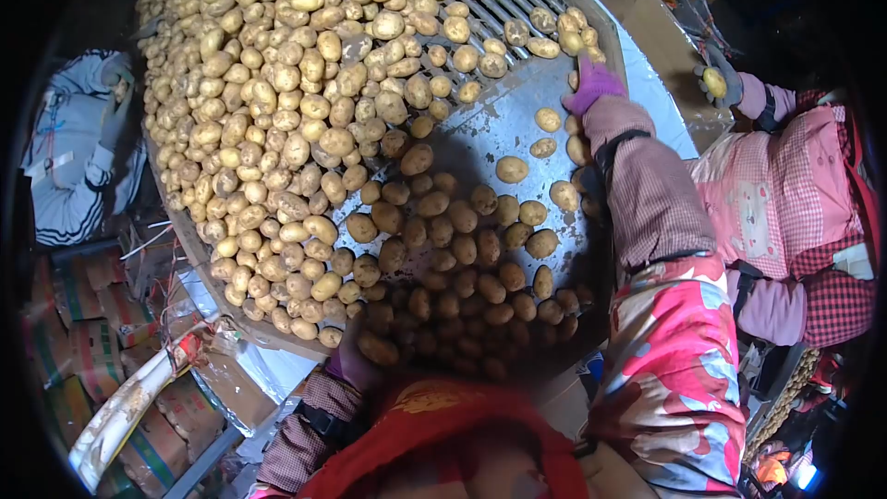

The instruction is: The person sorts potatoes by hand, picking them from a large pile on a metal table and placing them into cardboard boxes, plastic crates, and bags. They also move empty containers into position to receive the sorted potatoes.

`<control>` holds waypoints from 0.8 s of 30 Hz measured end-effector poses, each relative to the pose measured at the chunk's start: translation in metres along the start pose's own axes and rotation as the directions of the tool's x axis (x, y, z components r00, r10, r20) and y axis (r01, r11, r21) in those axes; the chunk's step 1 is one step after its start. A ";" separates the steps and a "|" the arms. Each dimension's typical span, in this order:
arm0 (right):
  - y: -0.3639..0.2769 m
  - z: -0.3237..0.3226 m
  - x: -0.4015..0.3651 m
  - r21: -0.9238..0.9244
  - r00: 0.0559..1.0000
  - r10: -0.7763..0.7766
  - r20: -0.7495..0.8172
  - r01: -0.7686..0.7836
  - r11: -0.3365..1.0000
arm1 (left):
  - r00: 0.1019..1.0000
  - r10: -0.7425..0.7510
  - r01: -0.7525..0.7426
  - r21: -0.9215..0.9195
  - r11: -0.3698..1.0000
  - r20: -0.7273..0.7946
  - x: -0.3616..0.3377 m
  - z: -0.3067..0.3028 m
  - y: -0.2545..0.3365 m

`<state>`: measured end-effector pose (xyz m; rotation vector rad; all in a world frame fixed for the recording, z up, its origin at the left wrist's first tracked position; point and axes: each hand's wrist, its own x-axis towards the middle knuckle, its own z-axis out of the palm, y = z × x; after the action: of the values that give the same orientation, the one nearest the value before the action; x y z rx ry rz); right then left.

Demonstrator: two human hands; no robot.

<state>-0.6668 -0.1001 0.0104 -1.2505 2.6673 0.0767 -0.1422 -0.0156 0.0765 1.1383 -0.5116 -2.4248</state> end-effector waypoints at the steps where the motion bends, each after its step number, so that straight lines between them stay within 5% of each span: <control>1: 0.001 0.007 -0.005 -0.026 1.000 0.017 -0.015 -0.017 1.000 | 0.997 -0.074 0.077 -0.136 0.988 0.033 0.005 -0.003 -0.004; 2: -0.001 0.019 -0.011 -0.052 0.999 0.033 -0.031 -0.035 0.998 | 0.987 -0.142 0.157 -0.266 0.951 0.076 0.008 -0.003 -0.007; 5: -0.019 0.023 -0.031 -0.032 0.994 0.108 0.015 -0.108 0.994 | 0.965 -0.261 0.260 -0.241 0.935 0.027 0.011 0.011 0.002; 11: -0.038 0.022 -0.047 0.023 0.985 0.114 0.129 -0.118 0.993 | 0.893 -0.207 0.343 -0.307 0.888 0.399 0.024 -0.019 -0.017; 15: -0.047 0.023 -0.082 0.393 0.956 -0.082 0.282 -0.037 0.919 | 0.823 -0.206 0.410 -0.303 0.860 0.530 0.031 -0.024 -0.019; 17: -0.068 0.043 -0.112 0.307 0.980 -0.133 0.146 0.083 0.948 | 0.821 -0.210 0.398 -0.269 0.877 0.530 0.028 -0.017 -0.013; 19: -0.094 0.052 -0.155 0.299 0.993 -0.081 0.082 0.053 0.953 | 0.916 -0.217 0.332 -0.335 0.881 0.337 0.008 -0.011 -0.018; 21: -0.114 0.045 -0.173 0.257 0.983 0.019 0.181 -0.066 0.964 | 0.944 -0.196 0.276 -0.313 0.909 0.265 0.006 -0.001 -0.009; 22: -0.114 0.047 -0.180 0.283 0.976 -0.050 0.211 -0.012 0.959 | 0.940 -0.200 0.277 -0.272 0.922 0.277 0.003 0.003 -0.006; 24: -0.108 0.063 -0.188 0.722 0.953 -0.166 0.252 -0.071 0.688 | 0.937 -0.237 0.286 -0.175 0.942 0.256 -0.001 0.006 0.005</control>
<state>-0.4570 -0.0191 -0.0103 -0.9256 2.0351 -0.6866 -0.1450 -0.0184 0.0830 0.8875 -0.1687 -2.7849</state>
